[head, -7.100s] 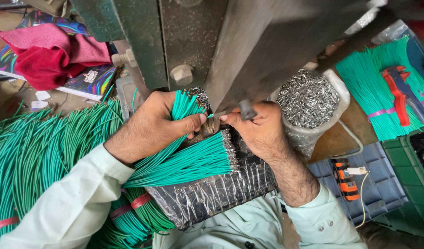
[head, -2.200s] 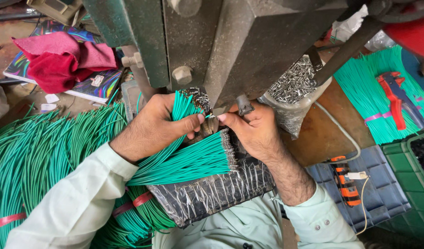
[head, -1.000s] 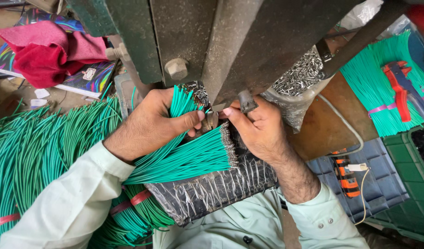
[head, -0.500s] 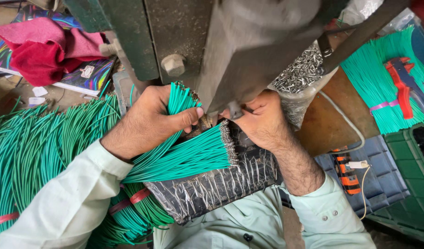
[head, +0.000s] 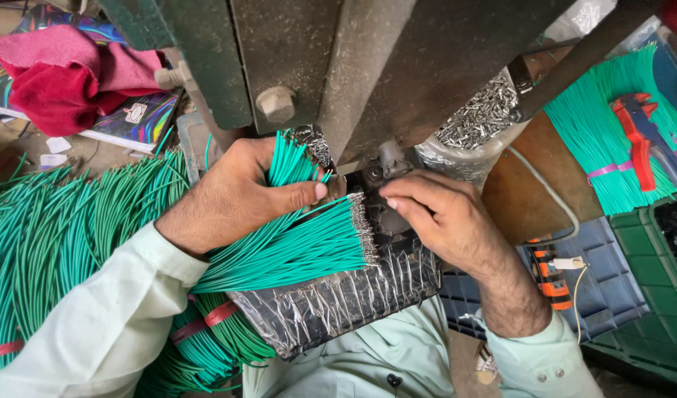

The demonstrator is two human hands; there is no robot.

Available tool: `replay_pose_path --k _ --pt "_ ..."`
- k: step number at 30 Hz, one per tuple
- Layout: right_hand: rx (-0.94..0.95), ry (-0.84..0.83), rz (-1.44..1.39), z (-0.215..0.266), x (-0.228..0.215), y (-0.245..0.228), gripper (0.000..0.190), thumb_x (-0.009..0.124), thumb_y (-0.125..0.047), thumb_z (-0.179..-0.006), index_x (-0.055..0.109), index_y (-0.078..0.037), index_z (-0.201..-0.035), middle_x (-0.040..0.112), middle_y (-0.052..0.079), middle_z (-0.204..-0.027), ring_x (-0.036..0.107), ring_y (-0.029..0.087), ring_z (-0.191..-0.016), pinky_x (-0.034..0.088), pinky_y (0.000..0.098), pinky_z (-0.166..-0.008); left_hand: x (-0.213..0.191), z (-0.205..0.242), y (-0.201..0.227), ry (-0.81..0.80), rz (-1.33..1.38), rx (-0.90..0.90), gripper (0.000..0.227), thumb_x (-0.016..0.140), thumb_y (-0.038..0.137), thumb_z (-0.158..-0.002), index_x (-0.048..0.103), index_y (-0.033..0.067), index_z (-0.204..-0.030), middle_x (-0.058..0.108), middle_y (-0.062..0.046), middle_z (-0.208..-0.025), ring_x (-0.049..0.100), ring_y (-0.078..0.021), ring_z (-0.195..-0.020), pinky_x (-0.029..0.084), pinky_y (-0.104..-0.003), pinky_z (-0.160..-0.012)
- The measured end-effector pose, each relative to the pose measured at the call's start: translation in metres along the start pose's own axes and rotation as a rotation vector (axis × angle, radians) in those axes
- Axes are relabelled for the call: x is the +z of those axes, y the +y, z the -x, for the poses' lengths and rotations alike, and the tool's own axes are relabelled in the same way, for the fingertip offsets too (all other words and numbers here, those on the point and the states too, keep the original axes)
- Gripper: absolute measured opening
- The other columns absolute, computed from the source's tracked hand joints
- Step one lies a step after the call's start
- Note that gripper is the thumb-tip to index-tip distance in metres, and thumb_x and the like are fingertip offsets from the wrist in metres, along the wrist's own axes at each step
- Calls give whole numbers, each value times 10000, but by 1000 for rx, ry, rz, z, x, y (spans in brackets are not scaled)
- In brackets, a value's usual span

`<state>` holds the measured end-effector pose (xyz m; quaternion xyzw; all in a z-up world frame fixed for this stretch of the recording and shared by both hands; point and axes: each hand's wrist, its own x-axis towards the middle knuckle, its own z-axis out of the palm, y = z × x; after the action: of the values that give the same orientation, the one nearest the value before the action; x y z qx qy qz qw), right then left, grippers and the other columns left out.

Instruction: The person repeatedly inserts green insulated wires into a press machine and crimps metal connectors onto their ends. The person holds a bundle of wires in the left hand and feeds individual wires into the press with the right hand, then removes the finished wire and places it into a tray.

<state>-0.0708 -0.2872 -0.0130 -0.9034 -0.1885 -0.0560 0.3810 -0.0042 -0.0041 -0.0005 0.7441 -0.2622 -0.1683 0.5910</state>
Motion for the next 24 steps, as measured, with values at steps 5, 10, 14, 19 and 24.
replay_pose_path --k 5,10,14,19,24 --pt "95 131 -447 -15 19 7 112 571 -9 -1047 660 46 -1088 752 96 -1021 760 173 -984 619 298 -916 2 0 1 31 7 -18 133 752 156 -909 728 25 -911 688 38 -737 602 -35 -699 537 -257 -632" --pt "100 156 -491 -22 40 6 101 635 -14 -1029 628 54 -1103 773 93 -1022 747 147 -975 610 273 -860 1 -1 2 48 -21 -39 121 732 140 -907 731 20 -892 684 34 -699 602 -37 -660 527 -261 -589" --pt "136 181 -544 -25 46 4 120 720 -58 -984 695 42 -1046 770 72 -996 718 106 -931 591 255 -830 -2 0 1 44 -5 -13 116 727 137 -908 739 22 -909 697 36 -719 603 -28 -677 534 -255 -602" --pt "145 158 -475 -34 44 7 102 780 -74 -922 734 15 -942 761 43 -898 695 79 -833 580 242 -751 -2 2 -1 55 6 -26 118 731 141 -907 741 24 -903 696 31 -719 600 -30 -680 533 -259 -602" --pt "63 135 -350 -35 35 11 83 748 -50 -948 730 19 -905 757 36 -853 672 66 -785 549 245 -688 3 -1 2 75 -24 -71 141 743 139 -899 730 9 -848 708 25 -703 622 -41 -658 529 -264 -588"
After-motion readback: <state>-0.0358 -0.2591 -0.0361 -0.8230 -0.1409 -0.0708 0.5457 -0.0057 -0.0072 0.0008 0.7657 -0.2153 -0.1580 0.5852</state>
